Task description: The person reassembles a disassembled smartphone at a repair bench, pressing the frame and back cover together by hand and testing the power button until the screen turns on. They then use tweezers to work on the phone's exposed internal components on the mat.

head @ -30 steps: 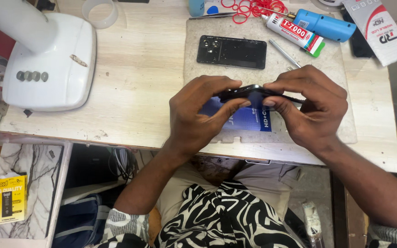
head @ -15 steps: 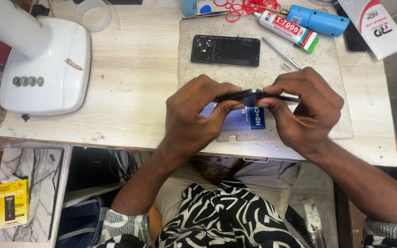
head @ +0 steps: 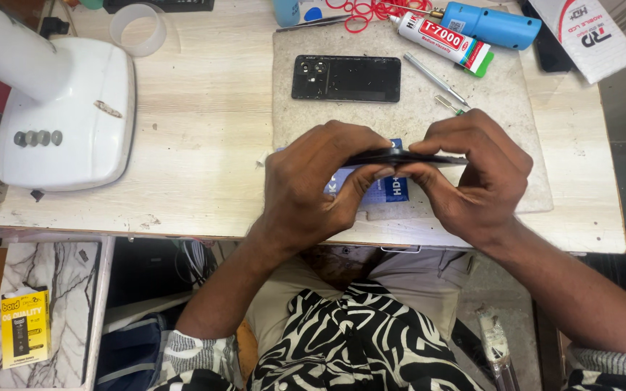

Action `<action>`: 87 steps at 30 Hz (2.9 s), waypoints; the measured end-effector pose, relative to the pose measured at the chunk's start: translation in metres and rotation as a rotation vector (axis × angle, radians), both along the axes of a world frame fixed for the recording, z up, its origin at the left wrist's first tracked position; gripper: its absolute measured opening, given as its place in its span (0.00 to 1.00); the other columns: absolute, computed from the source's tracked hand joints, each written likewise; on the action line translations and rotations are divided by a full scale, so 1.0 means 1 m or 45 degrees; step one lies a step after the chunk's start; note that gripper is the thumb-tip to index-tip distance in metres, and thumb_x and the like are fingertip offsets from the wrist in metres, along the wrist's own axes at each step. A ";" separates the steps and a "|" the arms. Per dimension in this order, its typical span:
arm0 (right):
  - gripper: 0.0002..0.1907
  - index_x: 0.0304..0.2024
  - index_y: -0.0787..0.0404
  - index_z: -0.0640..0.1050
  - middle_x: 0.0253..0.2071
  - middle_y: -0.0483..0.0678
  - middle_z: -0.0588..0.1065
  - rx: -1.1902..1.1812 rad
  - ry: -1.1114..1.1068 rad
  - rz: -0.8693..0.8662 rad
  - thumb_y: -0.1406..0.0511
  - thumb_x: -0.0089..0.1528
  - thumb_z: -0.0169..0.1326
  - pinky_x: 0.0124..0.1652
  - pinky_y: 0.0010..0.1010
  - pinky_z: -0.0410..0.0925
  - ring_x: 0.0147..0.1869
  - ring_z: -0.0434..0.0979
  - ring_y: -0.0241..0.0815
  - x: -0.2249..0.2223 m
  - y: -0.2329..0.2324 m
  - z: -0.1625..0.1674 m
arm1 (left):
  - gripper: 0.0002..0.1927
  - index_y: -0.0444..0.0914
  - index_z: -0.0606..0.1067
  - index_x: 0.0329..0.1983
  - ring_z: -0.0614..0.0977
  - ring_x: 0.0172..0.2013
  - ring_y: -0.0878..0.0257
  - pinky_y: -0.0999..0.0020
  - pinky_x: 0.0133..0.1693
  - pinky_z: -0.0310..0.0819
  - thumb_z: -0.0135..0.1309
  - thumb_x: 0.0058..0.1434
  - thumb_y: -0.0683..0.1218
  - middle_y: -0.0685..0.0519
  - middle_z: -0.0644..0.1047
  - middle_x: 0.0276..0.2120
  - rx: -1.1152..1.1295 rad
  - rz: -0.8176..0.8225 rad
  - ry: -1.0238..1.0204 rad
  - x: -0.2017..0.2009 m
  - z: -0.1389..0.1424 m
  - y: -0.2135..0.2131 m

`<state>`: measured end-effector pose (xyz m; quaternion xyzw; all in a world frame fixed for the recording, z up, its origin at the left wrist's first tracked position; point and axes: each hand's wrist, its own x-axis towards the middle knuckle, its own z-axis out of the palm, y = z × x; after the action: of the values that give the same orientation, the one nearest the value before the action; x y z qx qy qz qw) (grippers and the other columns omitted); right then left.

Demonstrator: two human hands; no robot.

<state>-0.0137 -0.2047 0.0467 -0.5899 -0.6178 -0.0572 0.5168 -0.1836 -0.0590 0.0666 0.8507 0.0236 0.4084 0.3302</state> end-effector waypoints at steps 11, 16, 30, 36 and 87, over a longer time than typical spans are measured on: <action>0.12 0.40 0.67 0.79 0.38 0.54 0.77 0.010 0.007 -0.044 0.73 0.59 0.71 0.32 0.24 0.66 0.36 0.76 0.37 0.004 -0.013 0.004 | 0.13 0.43 0.78 0.51 0.83 0.39 0.64 0.69 0.39 0.78 0.67 0.65 0.42 0.57 0.81 0.39 0.126 -0.127 0.012 0.016 0.006 -0.001; 0.14 0.40 0.70 0.77 0.36 0.57 0.76 0.092 -0.269 -0.152 0.74 0.57 0.70 0.35 0.34 0.68 0.37 0.77 0.46 0.007 -0.014 0.004 | 0.13 0.42 0.78 0.50 0.81 0.34 0.61 0.67 0.35 0.74 0.66 0.64 0.41 0.55 0.78 0.35 0.117 -0.131 0.037 0.022 0.010 0.002; 0.15 0.42 0.74 0.76 0.40 0.59 0.76 0.015 -0.081 -0.174 0.74 0.56 0.65 0.41 0.34 0.70 0.43 0.77 0.48 0.026 -0.018 -0.004 | 0.17 0.42 0.76 0.55 0.79 0.37 0.61 0.67 0.39 0.74 0.67 0.65 0.40 0.54 0.77 0.37 0.088 -0.234 0.004 0.049 0.009 -0.007; 0.12 0.45 0.68 0.78 0.45 0.54 0.78 -0.154 0.128 -0.024 0.74 0.61 0.67 0.41 0.26 0.71 0.44 0.80 0.40 0.037 -0.021 -0.008 | 0.17 0.43 0.76 0.56 0.83 0.40 0.67 0.73 0.40 0.79 0.68 0.67 0.46 0.56 0.80 0.43 -0.047 -0.386 0.068 0.046 0.012 0.002; 0.10 0.41 0.69 0.78 0.43 0.58 0.76 0.170 0.175 -0.047 0.79 0.60 0.65 0.45 0.28 0.81 0.52 0.84 0.50 0.042 -0.037 -0.021 | 0.14 0.40 0.81 0.51 0.85 0.41 0.67 0.74 0.42 0.81 0.70 0.63 0.44 0.54 0.83 0.42 -0.225 -0.405 0.050 0.058 -0.015 0.001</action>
<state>0.0278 -0.2416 0.0258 -0.5679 -0.5647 -0.0673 0.5950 -0.1257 -0.0583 0.0513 0.8191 -0.0689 0.3305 0.4637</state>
